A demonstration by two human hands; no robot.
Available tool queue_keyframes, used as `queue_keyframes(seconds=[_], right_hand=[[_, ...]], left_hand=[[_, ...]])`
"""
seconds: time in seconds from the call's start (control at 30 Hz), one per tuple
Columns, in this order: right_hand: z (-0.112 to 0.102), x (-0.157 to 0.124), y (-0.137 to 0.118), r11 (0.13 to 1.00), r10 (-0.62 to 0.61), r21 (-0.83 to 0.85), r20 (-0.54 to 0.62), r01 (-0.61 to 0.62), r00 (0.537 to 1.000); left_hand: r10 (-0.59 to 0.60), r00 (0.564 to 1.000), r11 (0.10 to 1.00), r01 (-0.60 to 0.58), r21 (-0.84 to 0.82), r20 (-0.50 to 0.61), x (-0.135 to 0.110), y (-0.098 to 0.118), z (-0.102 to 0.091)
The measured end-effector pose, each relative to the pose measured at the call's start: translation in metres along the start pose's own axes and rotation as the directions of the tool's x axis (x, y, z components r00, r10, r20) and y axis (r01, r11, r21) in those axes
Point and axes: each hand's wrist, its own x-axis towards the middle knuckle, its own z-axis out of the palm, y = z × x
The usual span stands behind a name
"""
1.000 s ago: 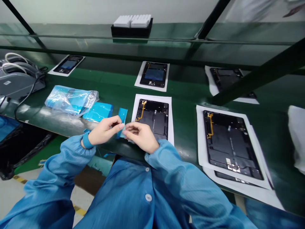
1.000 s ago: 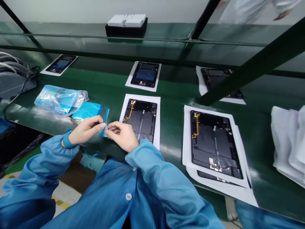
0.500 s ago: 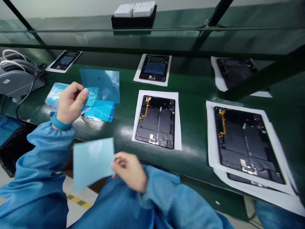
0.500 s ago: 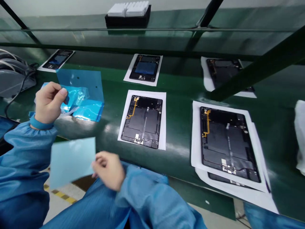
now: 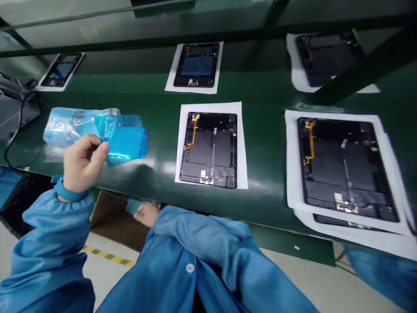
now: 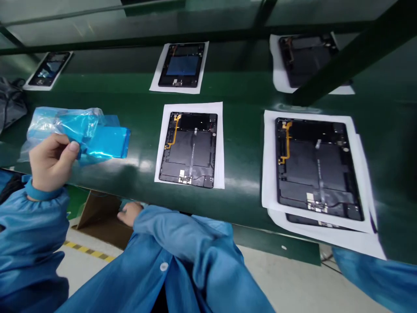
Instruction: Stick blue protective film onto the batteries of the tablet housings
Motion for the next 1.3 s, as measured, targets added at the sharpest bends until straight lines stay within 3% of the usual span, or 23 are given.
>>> queue_keyframes(seconds=[0.1, 0.13, 0.2, 0.3, 0.4, 0.5, 0.57, 0.7, 0.77, 0.83, 0.9, 1.03, 1.17, 1.23, 1.3], right_hand=[[-0.038, -0.024, -0.037, 0.99, -0.137, 0.063, 0.15, 0.129, 0.979], [-0.056, -0.029, -0.05, 0.985, -0.171, 0.052, 0.075, 0.167, 0.982], [-0.095, -0.033, -0.07, 0.988, -0.154, -0.032, -0.202, 0.15, 0.967], [-0.138, -0.025, -0.078, 0.98, -0.174, -0.128, -0.2, 0.15, 0.964], [-0.156, -0.018, -0.068, 0.952, -0.235, -0.229, -0.131, 0.202, 0.963], [-0.165, -0.018, -0.055, 0.909, -0.316, -0.32, -0.119, 0.265, 0.941], [-0.174, -0.021, -0.05, 0.876, -0.357, -0.38, -0.097, 0.297, 0.929], [-0.196, -0.027, -0.048, 0.81, -0.368, -0.497, -0.019, 0.311, 0.929], [-0.206, -0.027, -0.05, 0.771, -0.377, -0.544, 0.027, 0.33, 0.926], [-0.213, -0.026, -0.052, 0.743, -0.401, -0.579, 0.018, 0.336, 0.916], [-0.218, -0.024, -0.054, 0.752, -0.416, -0.585, -0.062, 0.304, 0.907], [-0.224, -0.019, -0.056, 0.773, -0.421, -0.587, -0.191, 0.24, 0.887], [-0.239, -0.013, -0.055, 0.753, -0.433, -0.638, -0.296, 0.161, 0.852], [-0.253, -0.007, -0.049, 0.816, -0.364, -0.577, -0.457, 0.041, 0.812], [-0.271, 0.001, -0.038, 0.912, -0.209, -0.403, -0.613, -0.073, 0.762]], left_hand=[[0.167, 0.984, 0.986, -0.166, -0.01, 0.058, -0.009, 0.034, 0.008], [0.215, 0.972, 0.977, -0.213, -0.028, 0.094, -0.012, 0.048, 0.013], [0.305, 0.933, 0.952, -0.299, -0.061, 0.188, -0.016, 0.074, 0.026], [0.428, 0.866, 0.904, -0.412, -0.114, 0.259, -0.019, 0.102, 0.054], [0.472, 0.838, 0.882, -0.452, -0.136, 0.273, -0.018, 0.111, 0.079], [0.46, 0.826, 0.888, -0.425, -0.177, 0.326, -0.014, 0.113, 0.089], [0.438, 0.845, 0.897, -0.388, -0.21, 0.307, -0.01, 0.112, 0.087], [0.367, 0.909, 0.926, -0.378, 0.019, 0.198, 0.006, 0.109, 0.074], [0.396, 0.883, 0.904, -0.422, 0.061, 0.251, 0.017, 0.106, 0.072], [0.432, 0.843, 0.896, -0.443, -0.043, 0.32, 0.028, 0.102, 0.072], [0.435, 0.836, 0.901, -0.404, -0.161, 0.334, 0.036, 0.098, 0.076], [0.37, 0.865, 0.905, -0.255, -0.34, 0.338, 0.046, 0.094, 0.088], [0.281, 0.897, 0.901, -0.124, -0.416, 0.341, 0.059, 0.082, 0.108], [0.185, 0.936, 0.922, -0.059, -0.384, 0.299, 0.066, 0.07, 0.119], [0.159, 0.938, 0.933, -0.042, -0.357, 0.307, 0.072, 0.054, 0.129]])
